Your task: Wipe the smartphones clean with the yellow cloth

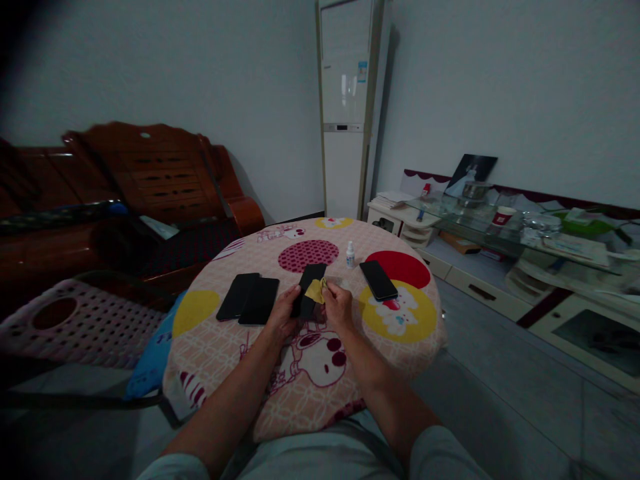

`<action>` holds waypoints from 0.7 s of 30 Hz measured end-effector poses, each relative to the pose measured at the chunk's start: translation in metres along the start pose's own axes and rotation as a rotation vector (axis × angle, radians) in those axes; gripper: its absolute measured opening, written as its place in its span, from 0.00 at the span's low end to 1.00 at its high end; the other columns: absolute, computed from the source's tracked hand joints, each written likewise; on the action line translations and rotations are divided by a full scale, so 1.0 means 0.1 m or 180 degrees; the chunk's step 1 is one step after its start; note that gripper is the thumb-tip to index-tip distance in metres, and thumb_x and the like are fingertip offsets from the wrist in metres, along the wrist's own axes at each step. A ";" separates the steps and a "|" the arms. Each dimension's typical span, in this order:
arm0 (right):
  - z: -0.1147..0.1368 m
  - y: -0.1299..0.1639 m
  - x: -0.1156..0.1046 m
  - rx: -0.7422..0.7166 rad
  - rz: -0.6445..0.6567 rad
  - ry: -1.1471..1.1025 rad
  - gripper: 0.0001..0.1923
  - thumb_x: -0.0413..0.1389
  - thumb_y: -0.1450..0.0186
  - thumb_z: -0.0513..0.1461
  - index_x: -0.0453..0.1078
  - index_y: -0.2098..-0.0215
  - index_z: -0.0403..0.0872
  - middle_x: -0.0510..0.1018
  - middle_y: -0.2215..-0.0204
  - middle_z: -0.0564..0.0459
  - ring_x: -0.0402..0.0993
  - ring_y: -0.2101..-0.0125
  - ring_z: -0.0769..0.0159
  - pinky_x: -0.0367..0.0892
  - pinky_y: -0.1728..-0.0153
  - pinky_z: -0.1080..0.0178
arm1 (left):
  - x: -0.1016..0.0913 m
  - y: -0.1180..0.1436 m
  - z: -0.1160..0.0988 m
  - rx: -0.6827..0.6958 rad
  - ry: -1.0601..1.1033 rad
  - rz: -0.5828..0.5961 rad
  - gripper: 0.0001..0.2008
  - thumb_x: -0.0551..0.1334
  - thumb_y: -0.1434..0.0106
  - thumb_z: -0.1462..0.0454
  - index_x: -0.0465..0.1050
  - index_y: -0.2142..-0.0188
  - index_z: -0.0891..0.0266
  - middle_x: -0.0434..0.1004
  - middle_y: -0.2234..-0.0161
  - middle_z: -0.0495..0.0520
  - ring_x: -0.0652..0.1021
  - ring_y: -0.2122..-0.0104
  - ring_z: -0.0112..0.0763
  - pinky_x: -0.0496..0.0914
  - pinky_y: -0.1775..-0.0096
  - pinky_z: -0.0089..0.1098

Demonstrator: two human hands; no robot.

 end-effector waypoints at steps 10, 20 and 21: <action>0.30 0.06 -0.11 -0.0627 -0.0251 0.0094 0.16 0.53 0.38 0.46 0.77 0.65 0.44 0.77 0.74 0.53 0.71 0.73 0.67 0.67 0.73 0.68 | 0.04 0.02 0.02 -0.0239 0.0414 0.0219 0.07 0.66 0.43 0.65 0.75 0.65 0.67 0.80 0.67 0.56 0.80 0.69 0.31 0.75 0.65 0.27; 0.49 0.14 -0.11 -0.0888 -0.0320 0.0151 0.13 0.53 0.37 0.45 0.75 0.65 0.45 0.77 0.73 0.53 0.70 0.73 0.67 0.66 0.71 0.67 | 0.21 0.09 -0.06 -0.0060 0.0266 0.0694 0.13 0.67 0.43 0.64 0.76 0.57 0.65 0.80 0.63 0.56 0.80 0.67 0.31 0.74 0.63 0.25; 0.50 0.14 -0.12 -0.0926 -0.0334 0.0173 0.13 0.53 0.37 0.45 0.75 0.65 0.45 0.77 0.73 0.53 0.71 0.73 0.67 0.66 0.70 0.67 | 0.22 0.09 -0.06 -0.0082 0.0235 0.0705 0.15 0.67 0.44 0.64 0.76 0.57 0.65 0.80 0.62 0.57 0.80 0.67 0.31 0.74 0.63 0.25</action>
Point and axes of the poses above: each hand's wrist, its own y-axis away from the middle knuckle, its own x-axis out of the palm, z = x × y, the point moved 8 cm from there along -y, towards the middle knuckle
